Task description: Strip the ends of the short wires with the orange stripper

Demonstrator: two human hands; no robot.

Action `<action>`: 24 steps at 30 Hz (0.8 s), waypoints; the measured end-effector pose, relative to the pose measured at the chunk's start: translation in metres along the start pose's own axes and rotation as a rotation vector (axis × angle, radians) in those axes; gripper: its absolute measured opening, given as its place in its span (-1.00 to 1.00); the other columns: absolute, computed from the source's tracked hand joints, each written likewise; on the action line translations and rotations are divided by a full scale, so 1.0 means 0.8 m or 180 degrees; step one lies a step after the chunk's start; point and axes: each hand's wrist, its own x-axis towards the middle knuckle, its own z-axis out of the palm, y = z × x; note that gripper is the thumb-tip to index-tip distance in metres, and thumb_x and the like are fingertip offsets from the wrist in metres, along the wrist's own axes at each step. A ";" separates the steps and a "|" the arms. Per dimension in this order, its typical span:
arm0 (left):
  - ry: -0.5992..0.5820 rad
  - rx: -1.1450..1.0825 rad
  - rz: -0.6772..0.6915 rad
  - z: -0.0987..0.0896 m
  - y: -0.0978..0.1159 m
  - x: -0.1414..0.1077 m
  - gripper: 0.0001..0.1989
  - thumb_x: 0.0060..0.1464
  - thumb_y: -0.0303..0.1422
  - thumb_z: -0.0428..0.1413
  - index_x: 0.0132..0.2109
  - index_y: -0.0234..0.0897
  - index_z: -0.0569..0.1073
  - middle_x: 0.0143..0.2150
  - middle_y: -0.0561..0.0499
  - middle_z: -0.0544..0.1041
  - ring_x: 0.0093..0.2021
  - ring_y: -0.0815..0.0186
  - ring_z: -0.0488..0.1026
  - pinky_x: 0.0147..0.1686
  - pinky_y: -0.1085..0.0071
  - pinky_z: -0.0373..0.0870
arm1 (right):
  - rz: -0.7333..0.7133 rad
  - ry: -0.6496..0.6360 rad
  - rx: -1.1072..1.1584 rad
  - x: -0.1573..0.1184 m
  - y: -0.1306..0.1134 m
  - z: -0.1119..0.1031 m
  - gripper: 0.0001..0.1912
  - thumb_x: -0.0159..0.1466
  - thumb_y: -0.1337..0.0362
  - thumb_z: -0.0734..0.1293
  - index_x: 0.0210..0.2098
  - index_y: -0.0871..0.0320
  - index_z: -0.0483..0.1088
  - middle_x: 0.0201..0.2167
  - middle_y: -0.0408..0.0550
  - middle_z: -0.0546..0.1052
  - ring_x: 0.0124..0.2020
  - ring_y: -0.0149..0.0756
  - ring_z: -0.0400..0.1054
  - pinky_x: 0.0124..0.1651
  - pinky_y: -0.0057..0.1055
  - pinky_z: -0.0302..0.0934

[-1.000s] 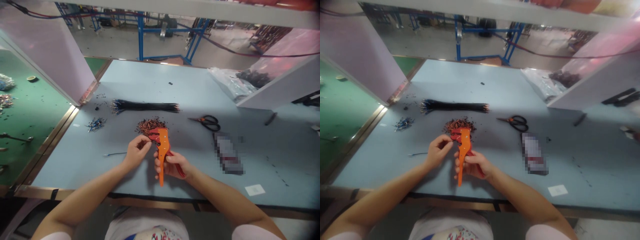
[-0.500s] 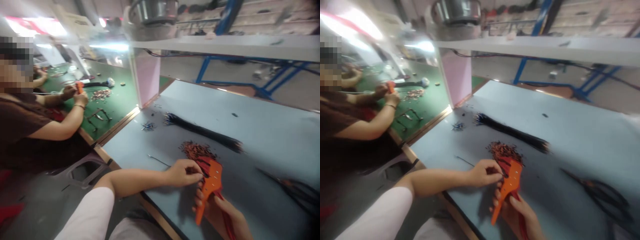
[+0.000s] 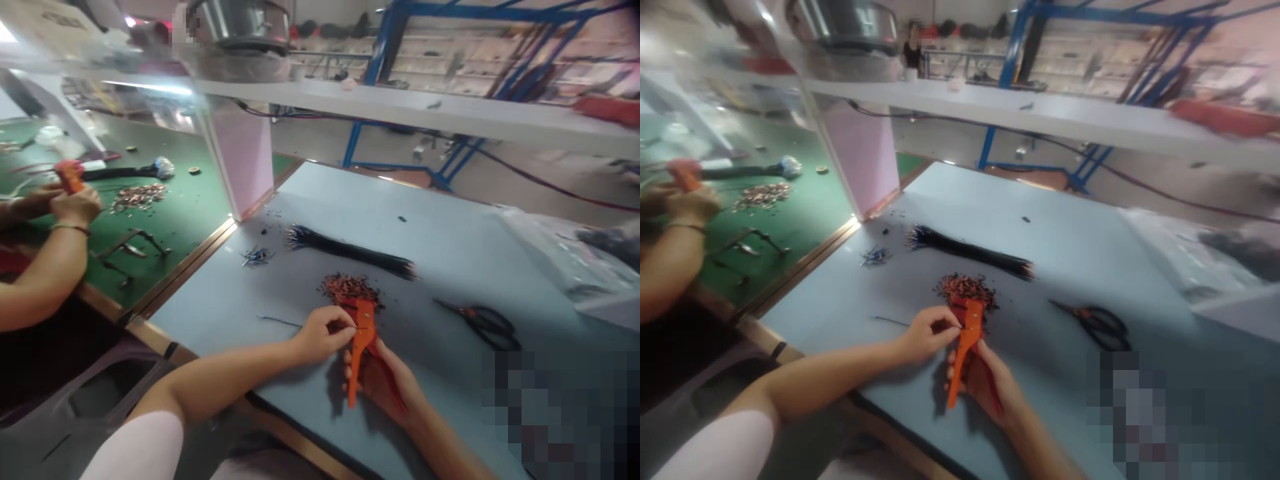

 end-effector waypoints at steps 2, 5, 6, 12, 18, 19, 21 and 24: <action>0.0025 0.0030 -0.0013 -0.001 -0.001 0.001 -0.90 0.01 -0.40 0.06 -0.38 -0.35 0.43 -0.46 0.05 0.41 -0.44 0.44 0.31 -0.40 0.52 0.25 | -0.0110 -0.0081 0.0038 0.000 0.000 -0.002 -0.66 0.28 0.02 0.16 -0.15 0.13 0.35 -0.26 0.01 0.48 -0.30 -0.23 0.40 -0.15 -0.14 0.27; 0.0093 0.0040 -0.0011 -0.002 -0.004 0.004 -0.89 0.03 -0.38 0.06 -0.39 -0.35 0.40 -0.47 0.07 0.39 -0.45 0.44 0.29 -0.41 0.52 0.24 | -0.0325 -0.0181 0.0041 -0.002 -0.001 -0.005 -0.71 0.23 0.14 0.27 -0.08 0.09 0.28 -0.20 0.01 0.48 -0.20 -0.22 0.41 -0.09 -0.19 0.23; 0.0126 0.0078 0.0009 -0.003 -0.006 0.005 -0.88 0.03 -0.38 0.05 -0.39 -0.35 0.40 -0.48 0.07 0.39 -0.46 0.45 0.28 -0.42 0.52 0.23 | -0.0359 -0.0203 0.0034 -0.003 -0.001 -0.006 -0.68 0.20 0.18 0.31 -0.07 0.08 0.26 -0.19 0.00 0.48 -0.18 -0.22 0.41 -0.08 -0.21 0.22; 0.0297 0.0324 0.0174 -0.010 -0.010 0.011 -0.85 0.05 -0.33 0.06 -0.37 -0.33 0.41 -0.46 0.06 0.39 -0.44 0.43 0.28 -0.40 0.51 0.23 | -0.0399 -0.0203 0.0200 0.000 -0.003 -0.010 -0.66 0.15 0.29 0.37 -0.09 0.08 0.27 -0.33 -0.12 0.49 -0.30 -0.30 0.45 -0.09 -0.17 0.26; 0.0484 0.0422 0.0191 -0.016 -0.005 0.012 -0.85 0.04 -0.31 0.07 -0.37 -0.31 0.41 -0.48 0.07 0.39 -0.46 0.43 0.29 -0.41 0.52 0.25 | -0.0708 0.0250 -0.0061 0.001 -0.009 -0.010 -0.50 0.02 0.47 0.39 -0.05 0.13 0.28 -0.11 0.00 0.47 -0.09 -0.20 0.40 -0.11 -0.26 0.30; 0.0516 0.0420 0.0186 -0.017 -0.004 0.013 -0.85 0.04 -0.30 0.07 -0.37 -0.31 0.41 -0.48 0.07 0.40 -0.46 0.43 0.29 -0.42 0.52 0.26 | -0.0685 0.0237 -0.0100 0.001 -0.010 -0.009 -0.46 0.01 0.48 0.39 -0.02 0.13 0.26 -0.10 0.02 0.47 -0.07 -0.19 0.40 -0.10 -0.26 0.29; 0.0567 0.0409 0.0180 -0.018 -0.002 0.014 -0.85 0.04 -0.30 0.07 -0.37 -0.31 0.41 -0.48 0.07 0.40 -0.46 0.43 0.30 -0.42 0.52 0.27 | -0.0577 0.0154 -0.0136 -0.002 -0.010 -0.006 -0.46 0.02 0.47 0.39 -0.01 0.13 0.24 -0.12 0.03 0.48 -0.09 -0.18 0.41 -0.07 -0.23 0.27; 0.0606 0.0426 0.0186 -0.018 -0.002 0.014 -0.85 0.04 -0.30 0.07 -0.37 -0.31 0.41 -0.48 0.07 0.41 -0.46 0.43 0.31 -0.42 0.52 0.27 | -0.0396 0.0045 -0.0011 -0.004 -0.008 -0.004 -0.51 0.06 0.42 0.40 -0.04 0.13 0.23 -0.21 -0.01 0.50 -0.19 -0.19 0.45 -0.10 -0.15 0.28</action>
